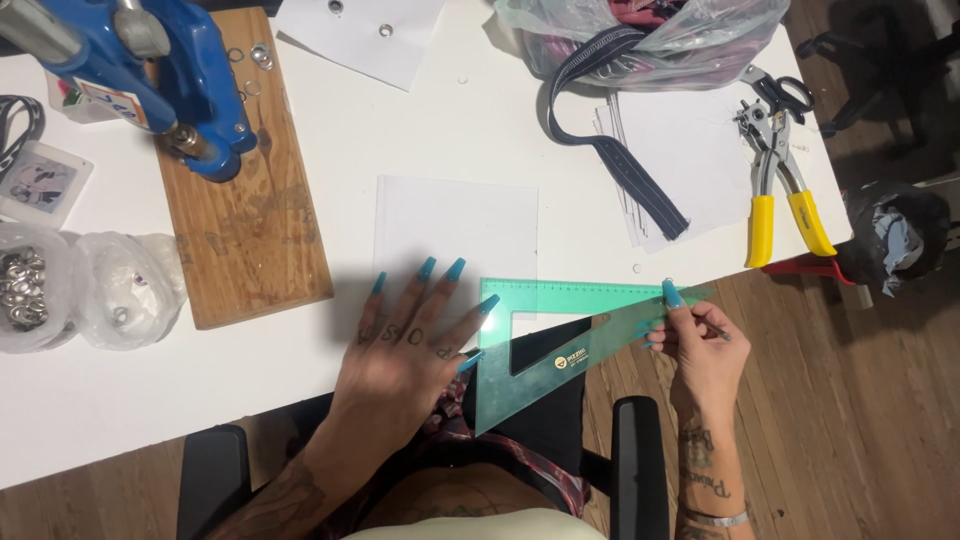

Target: Marking lines on leather using a ruler and pencil, then using a hand press to set hardware

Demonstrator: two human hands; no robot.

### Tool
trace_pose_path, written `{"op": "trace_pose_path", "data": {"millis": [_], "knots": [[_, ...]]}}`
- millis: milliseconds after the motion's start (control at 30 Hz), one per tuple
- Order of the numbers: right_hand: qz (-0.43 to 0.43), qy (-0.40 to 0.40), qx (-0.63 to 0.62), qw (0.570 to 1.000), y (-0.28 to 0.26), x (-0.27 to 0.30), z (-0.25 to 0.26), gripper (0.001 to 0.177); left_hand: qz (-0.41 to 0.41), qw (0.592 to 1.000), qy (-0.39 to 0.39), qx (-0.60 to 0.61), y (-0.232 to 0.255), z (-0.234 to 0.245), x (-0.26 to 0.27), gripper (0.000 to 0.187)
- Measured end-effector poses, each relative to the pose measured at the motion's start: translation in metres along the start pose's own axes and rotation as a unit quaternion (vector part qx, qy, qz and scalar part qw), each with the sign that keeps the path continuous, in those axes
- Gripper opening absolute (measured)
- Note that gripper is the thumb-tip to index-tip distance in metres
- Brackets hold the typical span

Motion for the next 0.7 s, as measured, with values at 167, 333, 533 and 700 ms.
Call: {"op": "trace_pose_path", "data": {"millis": [167,333,533,700], "knots": [[-0.001,0.010,-0.009,1.000,0.004,-0.003,0.002,0.015,0.008,1.000,-0.025,-0.009,-0.003,-0.012,0.006,0.044],[0.002,0.009,-0.009,1.000,-0.001,0.000,-0.001,0.016,0.015,1.000,-0.017,0.013,-0.003,-0.007,0.004,0.038],[-0.003,0.014,-0.009,1.000,-0.005,0.002,-0.003,0.019,0.011,0.999,-0.033,0.010,-0.004,-0.013,0.005,0.040],[0.015,-0.006,-0.003,1.000,0.003,-0.008,0.008,0.016,0.016,0.999,0.005,0.041,0.000,0.002,-0.002,0.034]]}}
Point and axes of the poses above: each hand's wrist, its own x-axis away from the middle knuckle, its own z-axis out of the back of the hand, y = z × x, the point moved 7 cm from there along -x, towards the middle knuckle, and after that the axes turned 3 degrees about y, right-handed, at the moved point
